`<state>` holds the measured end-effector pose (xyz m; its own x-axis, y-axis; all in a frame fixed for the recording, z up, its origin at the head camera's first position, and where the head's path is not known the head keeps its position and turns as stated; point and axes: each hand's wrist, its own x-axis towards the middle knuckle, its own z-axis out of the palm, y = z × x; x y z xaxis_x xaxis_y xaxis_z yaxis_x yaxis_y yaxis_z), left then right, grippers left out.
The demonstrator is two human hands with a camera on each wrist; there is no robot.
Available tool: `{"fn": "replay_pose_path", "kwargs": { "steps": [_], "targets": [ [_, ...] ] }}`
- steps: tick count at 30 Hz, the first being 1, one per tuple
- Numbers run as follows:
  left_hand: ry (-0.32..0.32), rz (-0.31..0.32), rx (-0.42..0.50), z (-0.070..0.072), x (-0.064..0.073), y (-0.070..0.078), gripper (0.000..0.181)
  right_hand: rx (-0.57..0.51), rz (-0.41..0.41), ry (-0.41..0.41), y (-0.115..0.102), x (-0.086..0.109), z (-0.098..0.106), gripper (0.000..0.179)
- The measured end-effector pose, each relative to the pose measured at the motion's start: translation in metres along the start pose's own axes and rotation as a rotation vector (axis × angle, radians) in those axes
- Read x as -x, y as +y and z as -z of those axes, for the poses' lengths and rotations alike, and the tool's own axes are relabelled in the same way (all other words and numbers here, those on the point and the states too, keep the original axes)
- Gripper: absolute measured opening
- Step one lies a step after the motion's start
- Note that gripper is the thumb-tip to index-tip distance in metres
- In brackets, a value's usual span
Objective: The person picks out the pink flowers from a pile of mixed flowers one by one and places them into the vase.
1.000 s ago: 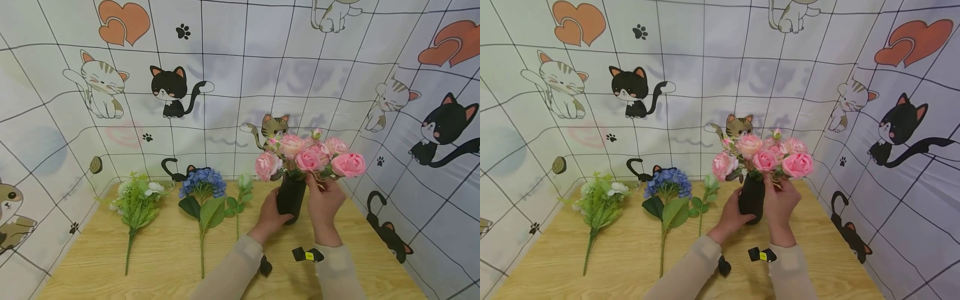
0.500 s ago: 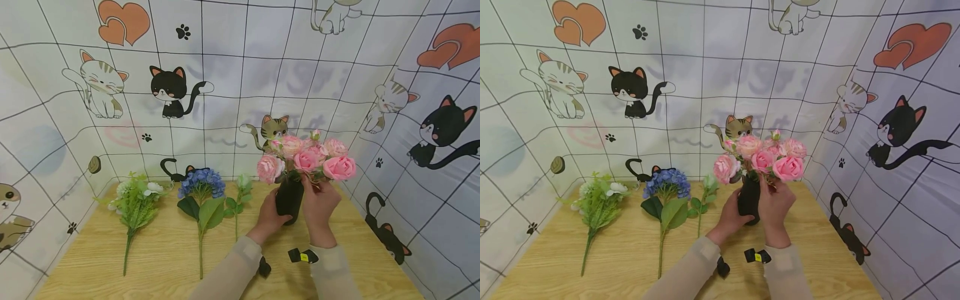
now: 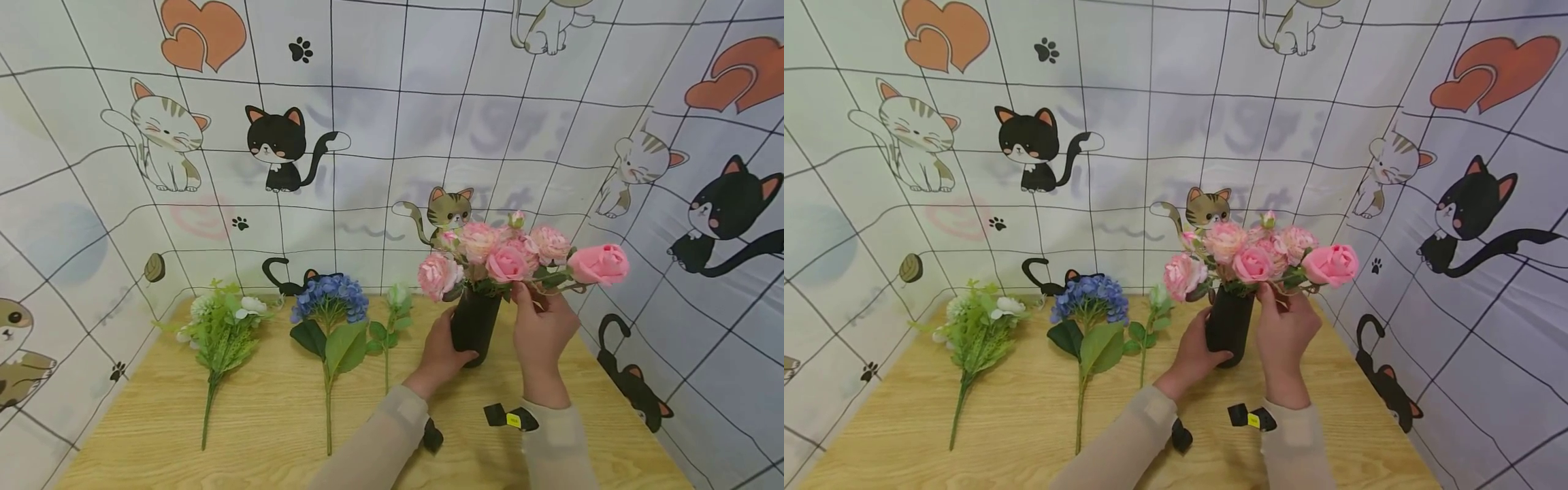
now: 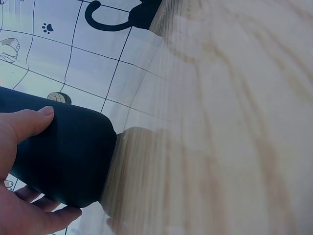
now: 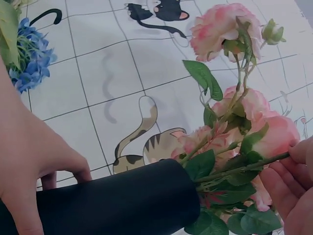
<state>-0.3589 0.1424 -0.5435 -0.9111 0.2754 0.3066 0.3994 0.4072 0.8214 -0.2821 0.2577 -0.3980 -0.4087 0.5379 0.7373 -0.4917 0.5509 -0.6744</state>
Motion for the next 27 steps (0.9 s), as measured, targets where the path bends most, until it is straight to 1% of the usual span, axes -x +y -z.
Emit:
{"fn": "replay_pose_path", "kwargs": {
  "steps": [4,7,10,12,14,17,19,21,24,27],
  "targets": [
    [-0.006,-0.013,-0.017,0.001,0.000,-0.001,0.101,-0.006,-0.024,-0.002,-0.004,0.002,-0.001,0.023],
    [-0.004,-0.015,-0.016,0.002,0.001,-0.001,0.101,-0.008,-0.026,-0.029,-0.002,0.003,-0.003,0.024],
    [-0.001,-0.012,-0.016,0.002,0.001,0.000,0.101,0.002,-0.027,-0.049,0.004,0.005,-0.006,0.022],
    [-0.003,-0.010,-0.024,0.002,0.001,0.000,0.101,0.025,-0.030,-0.055,0.009,0.007,-0.009,0.021],
    [0.003,-0.021,-0.036,0.002,0.001,0.000,0.101,0.078,-0.027,-0.071,0.016,0.010,-0.013,0.018],
    [0.000,-0.019,-0.034,0.003,0.001,0.001,0.101,0.205,0.023,-0.107,0.027,0.015,-0.020,0.013],
    [0.000,-0.019,-0.031,0.003,0.001,0.002,0.101,0.262,0.070,-0.119,0.035,0.019,-0.025,0.013],
    [-0.005,-0.010,-0.033,0.003,0.002,0.003,0.100,0.290,0.115,-0.117,0.041,0.021,-0.028,0.014],
    [-0.004,-0.007,-0.042,0.003,0.001,0.003,0.100,0.276,0.137,-0.098,0.046,0.023,-0.031,0.016],
    [-0.002,0.001,-0.038,0.002,0.001,0.002,0.101,0.285,0.163,-0.085,0.047,0.024,-0.032,0.016]
  ]
}}
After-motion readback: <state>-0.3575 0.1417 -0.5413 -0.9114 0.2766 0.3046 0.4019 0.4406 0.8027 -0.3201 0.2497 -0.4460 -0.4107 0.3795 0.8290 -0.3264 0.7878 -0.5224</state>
